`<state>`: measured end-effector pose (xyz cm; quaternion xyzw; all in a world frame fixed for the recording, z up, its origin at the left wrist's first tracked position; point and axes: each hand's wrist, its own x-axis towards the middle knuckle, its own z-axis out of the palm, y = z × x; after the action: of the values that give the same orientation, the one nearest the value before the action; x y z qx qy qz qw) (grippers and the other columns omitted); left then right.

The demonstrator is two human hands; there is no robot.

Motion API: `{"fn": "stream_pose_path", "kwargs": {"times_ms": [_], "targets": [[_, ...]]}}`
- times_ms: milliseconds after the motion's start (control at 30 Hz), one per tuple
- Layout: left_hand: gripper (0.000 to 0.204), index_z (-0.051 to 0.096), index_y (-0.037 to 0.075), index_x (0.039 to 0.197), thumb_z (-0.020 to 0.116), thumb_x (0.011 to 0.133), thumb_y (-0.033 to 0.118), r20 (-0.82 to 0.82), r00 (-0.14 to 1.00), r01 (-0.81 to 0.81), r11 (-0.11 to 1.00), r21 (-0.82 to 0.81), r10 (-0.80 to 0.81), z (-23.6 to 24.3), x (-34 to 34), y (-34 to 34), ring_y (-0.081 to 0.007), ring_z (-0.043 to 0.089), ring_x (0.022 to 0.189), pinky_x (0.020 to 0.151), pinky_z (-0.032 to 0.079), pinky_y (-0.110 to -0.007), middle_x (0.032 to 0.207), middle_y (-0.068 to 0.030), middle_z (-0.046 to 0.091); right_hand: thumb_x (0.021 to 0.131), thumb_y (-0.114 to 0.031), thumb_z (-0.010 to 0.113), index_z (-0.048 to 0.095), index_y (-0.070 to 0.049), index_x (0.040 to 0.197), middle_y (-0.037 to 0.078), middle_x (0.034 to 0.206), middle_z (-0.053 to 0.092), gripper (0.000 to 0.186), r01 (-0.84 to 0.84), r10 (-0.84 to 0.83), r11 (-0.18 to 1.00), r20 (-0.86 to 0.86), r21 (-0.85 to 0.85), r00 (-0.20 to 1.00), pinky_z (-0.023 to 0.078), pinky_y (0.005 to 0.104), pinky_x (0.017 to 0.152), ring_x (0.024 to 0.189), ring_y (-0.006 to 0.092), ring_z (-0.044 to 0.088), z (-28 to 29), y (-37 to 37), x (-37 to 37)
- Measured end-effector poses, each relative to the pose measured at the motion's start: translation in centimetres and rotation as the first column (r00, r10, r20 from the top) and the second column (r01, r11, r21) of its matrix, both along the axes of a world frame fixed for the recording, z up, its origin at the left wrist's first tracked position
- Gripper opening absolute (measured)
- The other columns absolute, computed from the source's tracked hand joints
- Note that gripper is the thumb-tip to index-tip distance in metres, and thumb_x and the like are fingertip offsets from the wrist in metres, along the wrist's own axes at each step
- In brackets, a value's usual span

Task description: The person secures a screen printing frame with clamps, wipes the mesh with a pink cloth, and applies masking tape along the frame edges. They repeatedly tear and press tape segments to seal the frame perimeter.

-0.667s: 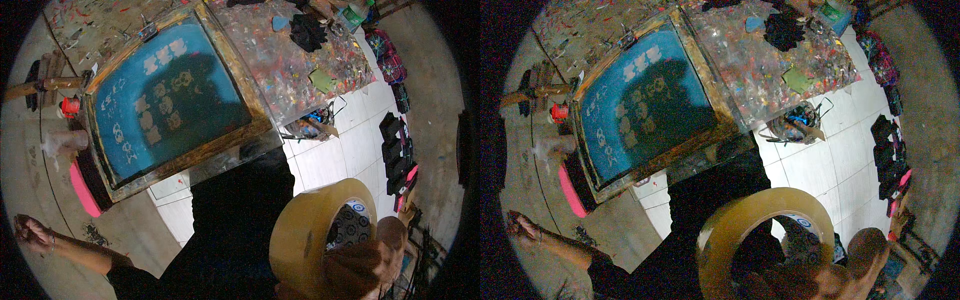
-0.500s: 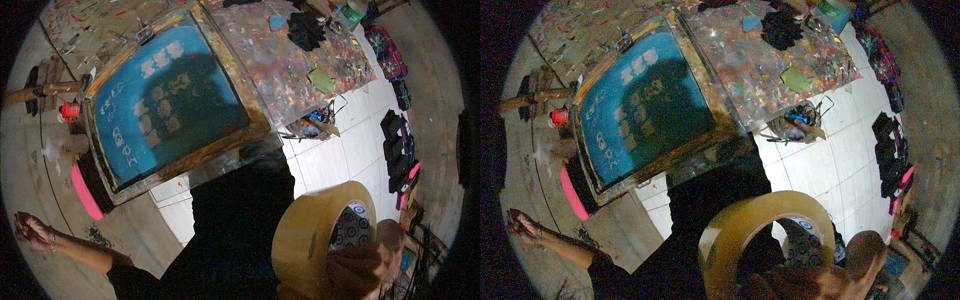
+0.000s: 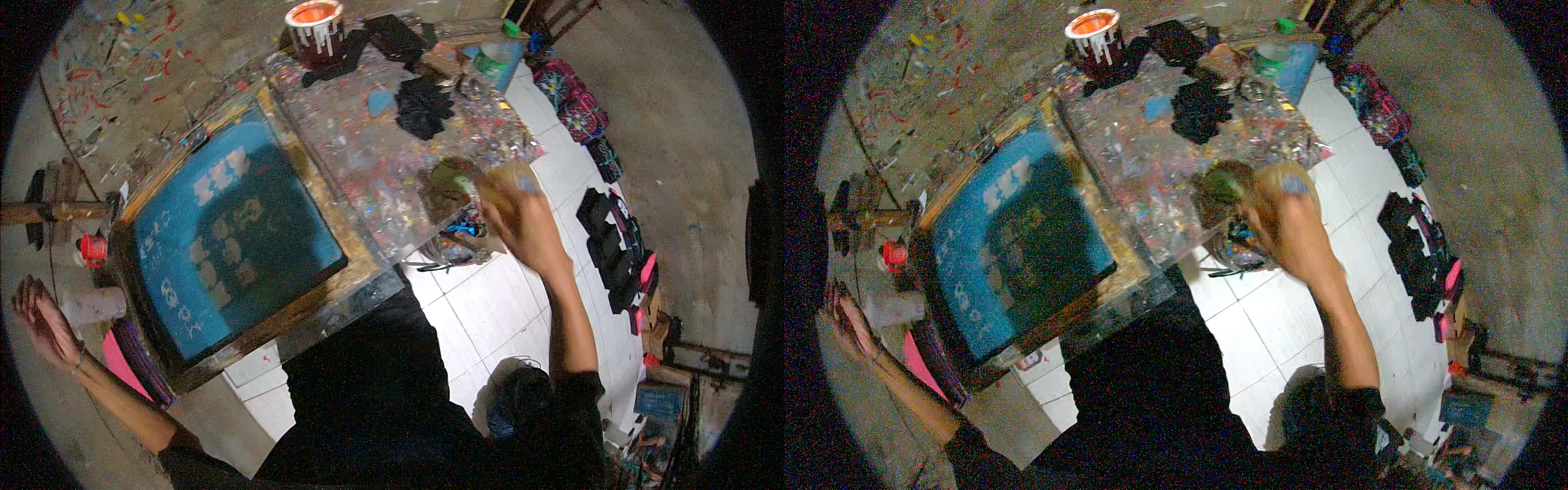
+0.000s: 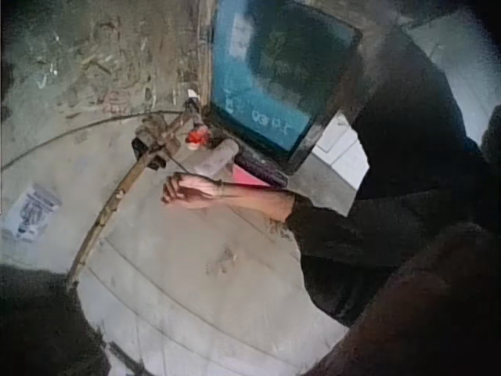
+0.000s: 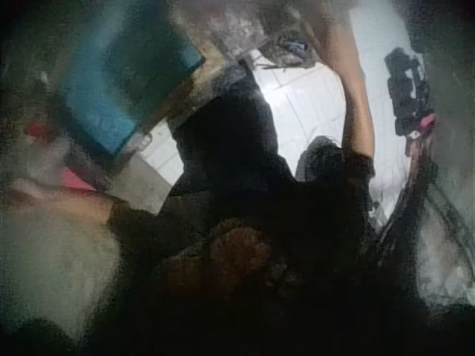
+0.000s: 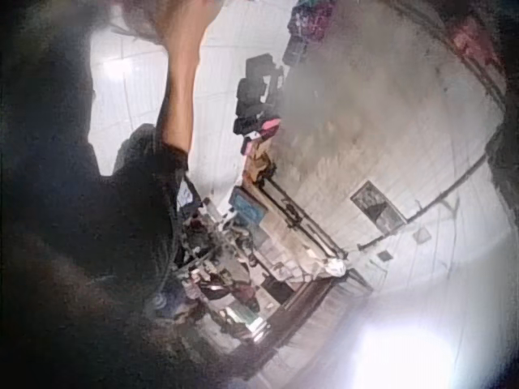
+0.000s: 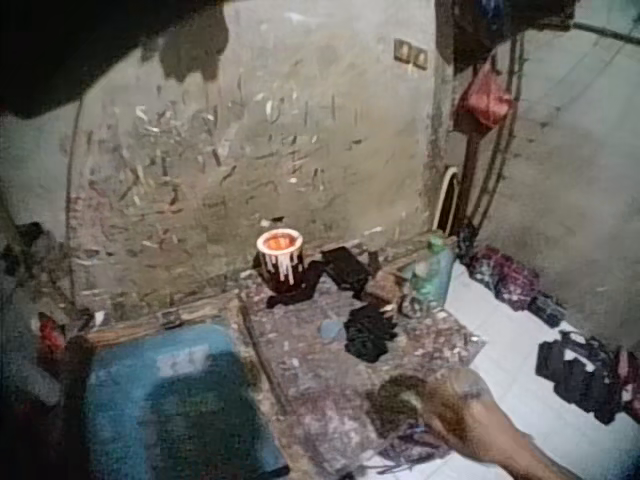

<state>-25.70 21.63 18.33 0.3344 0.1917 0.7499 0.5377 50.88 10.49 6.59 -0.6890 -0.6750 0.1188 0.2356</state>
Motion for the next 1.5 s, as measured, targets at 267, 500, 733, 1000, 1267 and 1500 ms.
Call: {"fn": "stream_pose_path", "kwargs": {"times_ms": [267, 500, 733, 1000, 1267, 1500], "targets": [[0.014, 0.045, -0.002, 0.107, 0.046, 0.098, 0.009, 0.047, 0.886, 0.453, 0.884, 0.119, -0.461, -0.6, 7.7, 5.1, -0.0215, 0.043, 0.092, 0.090, 0.036, -0.037, 0.101, -0.0114, 0.045, 0.087, -0.029, 0.060, 0.053, -0.024, 0.130, 0.019, 0.078, 0.067, 0.045, 0.187, -0.063, 0.973, 0.630, -0.132, 0.774, 0.052, 0.0502, 0.063, 0.072, 0.0375, 0.067, -9.7, 11.3, 4.3], [0.014, 0.043, 0.000, 0.104, 0.047, 0.098, 0.012, -0.069, 0.996, 0.054, 0.996, -0.077, -0.060, -0.2, 11.2, 1.5, -0.0207, 0.041, 0.093, 0.089, 0.036, -0.037, 0.099, -0.0101, 0.042, 0.077, -0.020, 0.073, 0.039, -0.004, 0.141, 0.019, 0.121, 0.060, 0.074, -0.050, 0.070, 0.970, -0.078, 0.239, 0.994, 0.042, 0.0423, 0.096, 0.113, 0.0366, 0.056, 0.7, 3.6, -2.7], [0.018, 0.042, 0.001, 0.109, 0.046, 0.098, 0.013, -0.189, 0.981, 0.019, 0.994, -0.109, -0.040, -0.5, 10.8, 3.0, -0.0213, 0.041, 0.101, 0.094, 0.035, -0.038, 0.107, -0.0110, 0.042, 0.077, -0.020, 0.072, 0.047, 0.001, 0.115, 0.018, 0.103, 0.057, 0.050, -0.420, 0.682, 0.724, -0.476, 0.547, 0.555, 0.044, 0.0372, 0.081, 0.093, 0.0305, 0.056, 7.3, -7.0, -12.5], [0.023, 0.040, 0.002, 0.115, 0.046, 0.098, 0.015, -0.292, 0.956, -0.038, 0.991, -0.129, -0.001, -0.5, 11.0, 3.1, -0.0221, 0.041, 0.110, 0.100, 0.035, -0.039, 0.115, -0.0121, 0.043, 0.080, -0.016, 0.068, 0.050, 0.000, 0.087, 0.014, 0.083, 0.052, 0.025, -0.298, 0.706, 0.698, -0.552, 0.652, 0.444, 0.043, 0.0350, 0.065, 0.074, 0.0264, 0.050, 5.7, -7.5, -15.0], [0.029, 0.045, 0.003, 0.122, 0.048, 0.096, 0.017, -0.601, 0.798, -0.206, 0.961, -0.185, 0.055, -2.5, 16.9, 8.4, -0.0197, 0.046, 0.114, 0.100, 0.038, -0.035, 0.124, -0.0106, 0.048, 0.084, -0.007, 0.064, 0.058, 0.003, 0.073, 0.011, 0.069, 0.049, 0.016, -0.026, 0.051, 0.999, -0.945, 0.045, 0.324, 0.041, 0.0332, 0.056, 0.062, 0.0224, 0.048, -2.2, -8.9, -19.9], [0.022, 0.066, 0.005, 0.109, 0.060, 0.090, 0.013, -0.866, 0.446, -0.064, 0.957, -0.284, -0.227, -13.5, 23.5, 19.7, -0.0092, 0.058, 0.082, 0.071, 0.048, -0.023, 0.097, -0.0014, 0.066, 0.081, -0.010, 0.070, 0.031, -0.006, 0.146, 0.010, 0.105, 0.058, 0.076, -0.260, -0.414, 0.910, -0.745, -0.324, -0.523, 0.045, 0.0313, 0.079, 0.086, 0.0174, 0.056, -8.7, -14.1, -23.1]]}}
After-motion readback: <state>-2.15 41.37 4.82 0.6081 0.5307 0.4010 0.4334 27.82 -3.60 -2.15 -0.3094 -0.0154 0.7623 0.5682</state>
